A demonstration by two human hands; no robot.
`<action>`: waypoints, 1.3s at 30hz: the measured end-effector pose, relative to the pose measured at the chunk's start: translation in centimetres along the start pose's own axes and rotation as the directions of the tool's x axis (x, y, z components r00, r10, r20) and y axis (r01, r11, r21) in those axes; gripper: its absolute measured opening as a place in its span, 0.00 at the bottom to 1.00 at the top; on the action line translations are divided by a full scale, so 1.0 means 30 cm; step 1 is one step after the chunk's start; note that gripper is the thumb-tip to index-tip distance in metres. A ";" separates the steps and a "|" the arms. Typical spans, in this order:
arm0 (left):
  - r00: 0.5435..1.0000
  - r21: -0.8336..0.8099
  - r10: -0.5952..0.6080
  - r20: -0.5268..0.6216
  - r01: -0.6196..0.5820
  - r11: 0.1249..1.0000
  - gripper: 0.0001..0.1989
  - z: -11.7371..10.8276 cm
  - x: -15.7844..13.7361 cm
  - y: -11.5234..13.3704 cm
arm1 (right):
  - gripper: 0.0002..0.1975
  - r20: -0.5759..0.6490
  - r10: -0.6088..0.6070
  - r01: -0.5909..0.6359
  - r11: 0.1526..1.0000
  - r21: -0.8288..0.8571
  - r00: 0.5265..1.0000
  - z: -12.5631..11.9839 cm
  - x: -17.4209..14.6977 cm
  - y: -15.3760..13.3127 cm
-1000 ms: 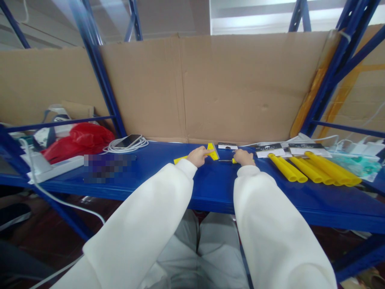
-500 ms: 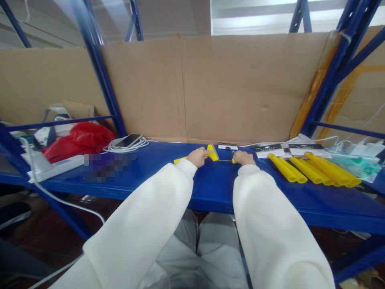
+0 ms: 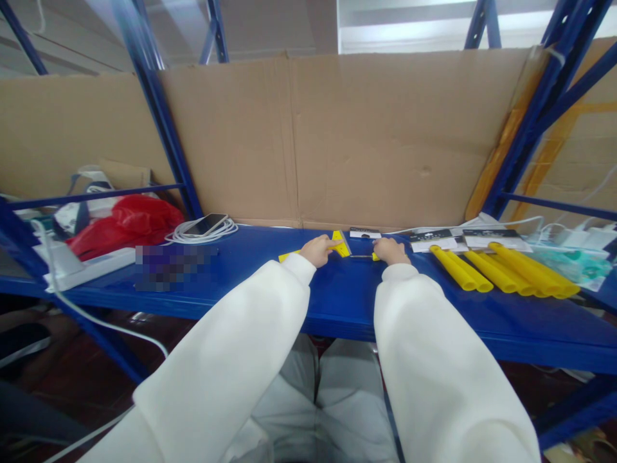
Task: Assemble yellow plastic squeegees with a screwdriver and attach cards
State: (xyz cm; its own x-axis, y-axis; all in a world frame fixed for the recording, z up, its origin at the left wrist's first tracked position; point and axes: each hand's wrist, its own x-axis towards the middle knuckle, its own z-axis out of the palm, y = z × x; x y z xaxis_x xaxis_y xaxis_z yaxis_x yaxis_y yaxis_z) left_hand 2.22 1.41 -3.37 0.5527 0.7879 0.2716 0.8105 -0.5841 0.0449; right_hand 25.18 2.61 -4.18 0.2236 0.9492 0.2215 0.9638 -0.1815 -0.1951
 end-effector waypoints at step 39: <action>1.000 -0.025 0.014 0.008 -0.014 1.000 0.28 0.005 0.004 -0.003 | 0.21 0.073 0.311 -0.306 0.949 -0.070 0.948 -0.008 0.015 -0.040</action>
State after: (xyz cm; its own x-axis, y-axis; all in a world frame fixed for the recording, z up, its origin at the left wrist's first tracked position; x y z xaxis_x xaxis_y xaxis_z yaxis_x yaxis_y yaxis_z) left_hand 2.25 1.59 -3.48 0.5660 0.7809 0.2644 0.7974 -0.6000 0.0652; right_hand 24.16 3.20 -3.62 0.5012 0.8617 0.0796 0.8567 -0.4811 -0.1861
